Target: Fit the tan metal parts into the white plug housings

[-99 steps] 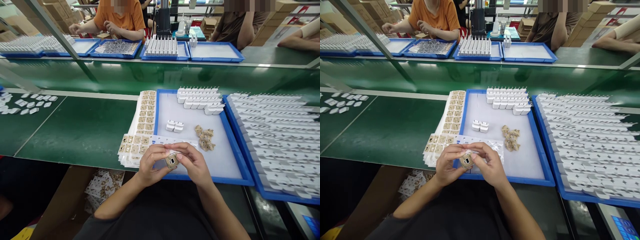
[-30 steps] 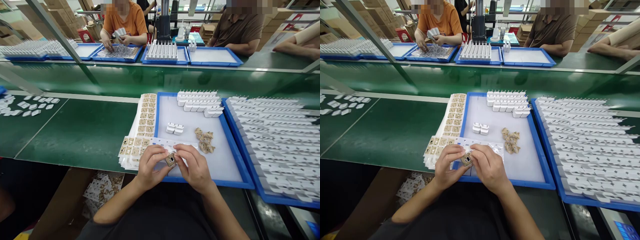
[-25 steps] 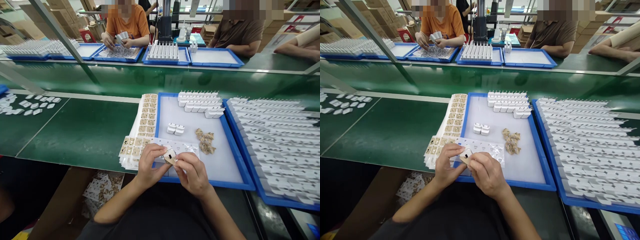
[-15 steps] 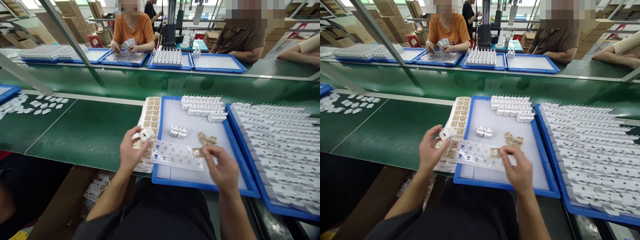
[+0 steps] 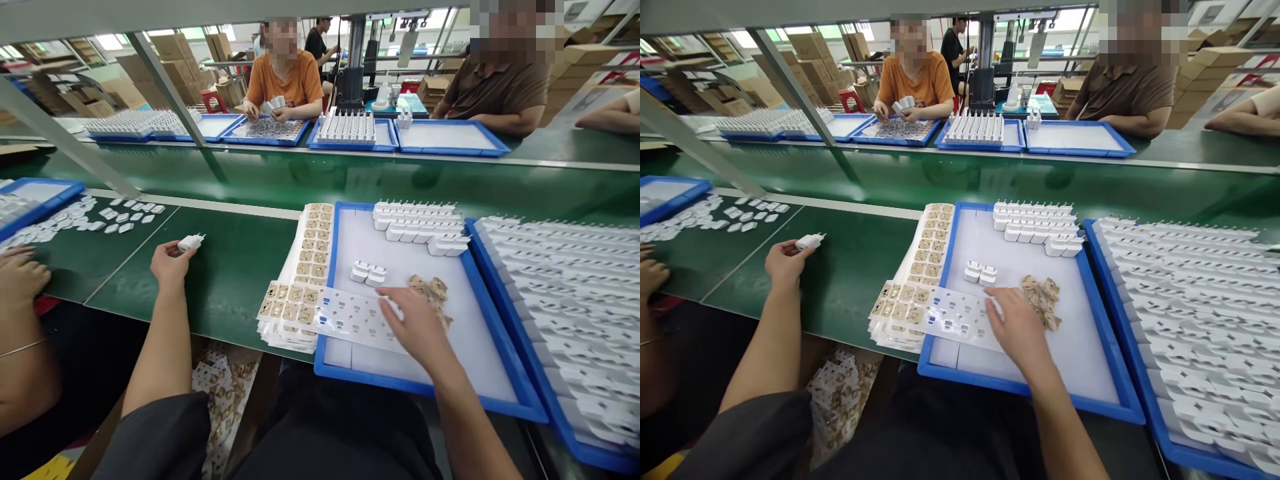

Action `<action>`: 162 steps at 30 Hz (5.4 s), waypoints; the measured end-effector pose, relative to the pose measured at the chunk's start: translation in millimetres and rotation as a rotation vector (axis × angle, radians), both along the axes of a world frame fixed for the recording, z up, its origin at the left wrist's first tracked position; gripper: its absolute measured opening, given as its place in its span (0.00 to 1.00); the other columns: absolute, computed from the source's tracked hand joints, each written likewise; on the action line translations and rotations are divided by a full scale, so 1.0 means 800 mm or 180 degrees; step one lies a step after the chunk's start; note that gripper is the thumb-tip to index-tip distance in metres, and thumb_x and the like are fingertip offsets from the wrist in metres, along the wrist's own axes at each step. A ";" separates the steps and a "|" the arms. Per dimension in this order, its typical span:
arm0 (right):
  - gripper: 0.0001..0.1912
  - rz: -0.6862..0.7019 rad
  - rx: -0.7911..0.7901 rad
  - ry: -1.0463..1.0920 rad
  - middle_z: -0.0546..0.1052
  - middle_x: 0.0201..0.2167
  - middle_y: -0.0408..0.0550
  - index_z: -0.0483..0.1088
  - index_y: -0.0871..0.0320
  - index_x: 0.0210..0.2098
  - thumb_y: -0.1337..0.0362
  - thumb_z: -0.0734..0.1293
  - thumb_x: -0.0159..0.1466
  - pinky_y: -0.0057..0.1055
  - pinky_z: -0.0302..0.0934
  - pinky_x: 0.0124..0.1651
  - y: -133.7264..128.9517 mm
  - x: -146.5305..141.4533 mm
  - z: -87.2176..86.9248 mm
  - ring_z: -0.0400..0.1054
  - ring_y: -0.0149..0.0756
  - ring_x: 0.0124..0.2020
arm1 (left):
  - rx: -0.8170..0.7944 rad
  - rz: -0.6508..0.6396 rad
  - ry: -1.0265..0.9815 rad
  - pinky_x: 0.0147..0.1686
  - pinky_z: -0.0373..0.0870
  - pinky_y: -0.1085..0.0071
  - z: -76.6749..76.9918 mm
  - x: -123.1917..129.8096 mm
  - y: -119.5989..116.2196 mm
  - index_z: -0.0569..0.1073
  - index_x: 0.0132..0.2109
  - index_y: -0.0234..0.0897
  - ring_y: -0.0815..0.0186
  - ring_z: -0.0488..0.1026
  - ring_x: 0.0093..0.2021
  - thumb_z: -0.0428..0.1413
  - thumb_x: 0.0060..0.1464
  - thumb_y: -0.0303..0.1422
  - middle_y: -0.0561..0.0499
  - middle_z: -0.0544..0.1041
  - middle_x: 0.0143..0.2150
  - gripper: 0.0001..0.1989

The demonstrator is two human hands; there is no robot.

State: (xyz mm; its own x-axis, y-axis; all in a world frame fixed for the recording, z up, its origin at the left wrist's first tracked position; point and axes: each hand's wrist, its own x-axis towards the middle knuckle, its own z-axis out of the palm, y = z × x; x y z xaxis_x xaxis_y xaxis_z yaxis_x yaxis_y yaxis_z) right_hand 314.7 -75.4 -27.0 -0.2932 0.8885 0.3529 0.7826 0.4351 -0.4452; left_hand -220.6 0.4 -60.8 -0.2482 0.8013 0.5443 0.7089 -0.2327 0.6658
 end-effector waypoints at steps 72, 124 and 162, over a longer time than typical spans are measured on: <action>0.11 0.0074 -0.0246 0.1554 0.78 0.32 0.42 0.71 0.52 0.49 0.66 0.69 0.67 0.31 0.72 0.39 -0.033 0.005 0.015 0.74 0.33 0.33 | -0.2791 -0.3224 -0.0287 0.42 0.71 0.66 0.094 0.359 -0.045 0.73 0.54 0.39 0.61 0.77 0.40 0.63 0.56 0.37 0.48 0.81 0.43 0.20; 0.03 0.0259 -0.0629 0.2831 0.77 0.33 0.46 0.74 0.54 0.37 0.64 0.68 0.68 0.34 0.71 0.38 -0.042 -0.020 0.004 0.74 0.38 0.37 | -0.2190 -0.2966 -0.2374 0.39 0.71 0.71 0.079 0.366 -0.051 0.67 0.46 0.38 0.64 0.74 0.41 0.71 0.44 0.40 0.50 0.75 0.42 0.27; 0.03 0.0067 -0.1102 0.3318 0.77 0.32 0.41 0.75 0.52 0.34 0.67 0.71 0.64 0.26 0.69 0.42 -0.060 -0.048 0.059 0.73 0.32 0.36 | -0.0002 -0.2937 -0.0253 0.55 0.74 0.61 0.071 0.374 -0.127 0.69 0.64 0.41 0.56 0.78 0.55 0.61 0.61 0.36 0.41 0.79 0.56 0.25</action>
State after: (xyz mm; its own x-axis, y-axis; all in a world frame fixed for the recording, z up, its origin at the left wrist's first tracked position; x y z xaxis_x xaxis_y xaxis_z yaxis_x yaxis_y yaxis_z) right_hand 276.0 -123.6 19.8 -0.0122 0.9856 0.1686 -0.0548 0.1677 -0.9843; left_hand 78.6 -101.5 -4.1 0.4518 0.7003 0.5526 0.1951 -0.6820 0.7048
